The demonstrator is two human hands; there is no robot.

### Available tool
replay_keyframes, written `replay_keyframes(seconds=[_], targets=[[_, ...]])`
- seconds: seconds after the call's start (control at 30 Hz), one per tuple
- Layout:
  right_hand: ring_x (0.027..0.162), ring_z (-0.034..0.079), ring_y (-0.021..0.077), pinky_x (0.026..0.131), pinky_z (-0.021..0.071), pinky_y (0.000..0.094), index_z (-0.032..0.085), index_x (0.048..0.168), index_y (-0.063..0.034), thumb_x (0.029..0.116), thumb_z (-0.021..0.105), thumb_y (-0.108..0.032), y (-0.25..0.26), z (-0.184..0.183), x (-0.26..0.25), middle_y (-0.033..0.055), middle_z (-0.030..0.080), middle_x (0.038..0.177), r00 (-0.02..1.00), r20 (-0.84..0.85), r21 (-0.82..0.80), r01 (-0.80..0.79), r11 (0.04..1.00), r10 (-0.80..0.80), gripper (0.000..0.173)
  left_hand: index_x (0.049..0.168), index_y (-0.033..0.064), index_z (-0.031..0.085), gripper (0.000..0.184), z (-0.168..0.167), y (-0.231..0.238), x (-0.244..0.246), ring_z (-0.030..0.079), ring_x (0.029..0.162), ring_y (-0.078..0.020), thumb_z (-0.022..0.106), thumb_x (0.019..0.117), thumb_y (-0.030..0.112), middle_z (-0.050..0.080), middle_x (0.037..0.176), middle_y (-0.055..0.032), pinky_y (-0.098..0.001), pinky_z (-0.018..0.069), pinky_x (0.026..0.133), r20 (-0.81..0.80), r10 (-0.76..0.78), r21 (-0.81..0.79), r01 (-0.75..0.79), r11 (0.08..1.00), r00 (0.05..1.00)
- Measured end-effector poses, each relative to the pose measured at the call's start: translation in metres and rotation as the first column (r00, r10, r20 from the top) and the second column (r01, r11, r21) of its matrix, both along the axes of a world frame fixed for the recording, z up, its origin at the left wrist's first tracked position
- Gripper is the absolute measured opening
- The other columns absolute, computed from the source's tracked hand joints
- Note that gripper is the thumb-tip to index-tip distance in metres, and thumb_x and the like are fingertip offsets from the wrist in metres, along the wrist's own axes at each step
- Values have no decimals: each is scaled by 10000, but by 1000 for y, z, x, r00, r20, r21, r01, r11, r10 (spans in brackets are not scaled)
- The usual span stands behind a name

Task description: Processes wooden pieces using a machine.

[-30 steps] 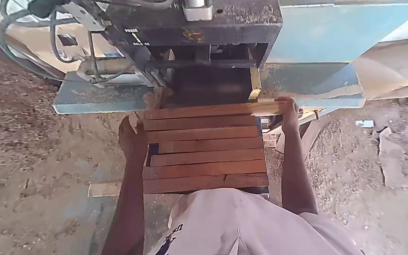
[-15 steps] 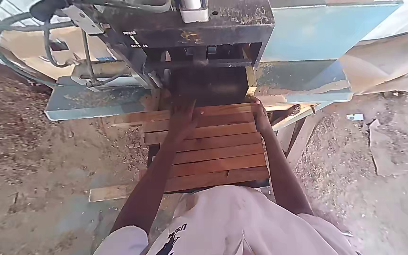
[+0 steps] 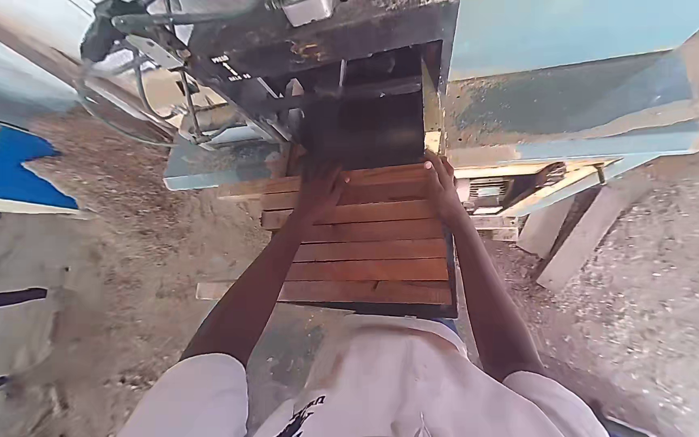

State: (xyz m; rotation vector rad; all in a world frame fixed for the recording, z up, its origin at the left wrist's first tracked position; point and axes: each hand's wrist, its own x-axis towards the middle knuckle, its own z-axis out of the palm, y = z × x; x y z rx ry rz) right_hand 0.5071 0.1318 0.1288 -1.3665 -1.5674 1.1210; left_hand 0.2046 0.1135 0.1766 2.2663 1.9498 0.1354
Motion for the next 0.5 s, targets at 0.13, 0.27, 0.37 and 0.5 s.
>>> replay_keyframes(seconds=[0.13,0.27,0.37,0.5], targets=[[1394,472,287,1140,392,535,472,1500,-51,1070,280,-494,-68,24,34,165,506,1504,988,-136,133,88,987,-70,647,1426,95,575,572,1,1,-4,443,1419,-400,315,1091,480,550,1463,-189,-685,271,1156,-21,-4,-11,4,1000,1000],[865,689,39,818,591,294,708,1027,-28,1088,372,-444,-221,61,37,-16,737,932,949,-289,-37,-140,989,124,538,1479,67,516,605,3,3,-8,436,1429,-409,322,1091,488,528,1487,-212,-683,251,1166,-5,20,-96,-20,995,1000],[715,601,43,690,519,254,681,1055,1,1076,381,-240,-289,48,-33,-5,664,833,786,-516,-381,-566,731,340,386,1477,85,526,649,-1,4,-16,489,1386,-407,331,1074,555,576,1434,-213,-683,289,1148,58,21,-87,-16,996,998],[757,674,74,642,557,255,612,1213,-31,1097,376,-241,-271,22,-122,9,721,958,850,-525,-652,-437,619,47,337,1442,78,546,664,-5,4,-21,483,1377,-436,306,1070,573,571,1429,-224,-684,309,1126,47,-48,-35,49,998,998]])
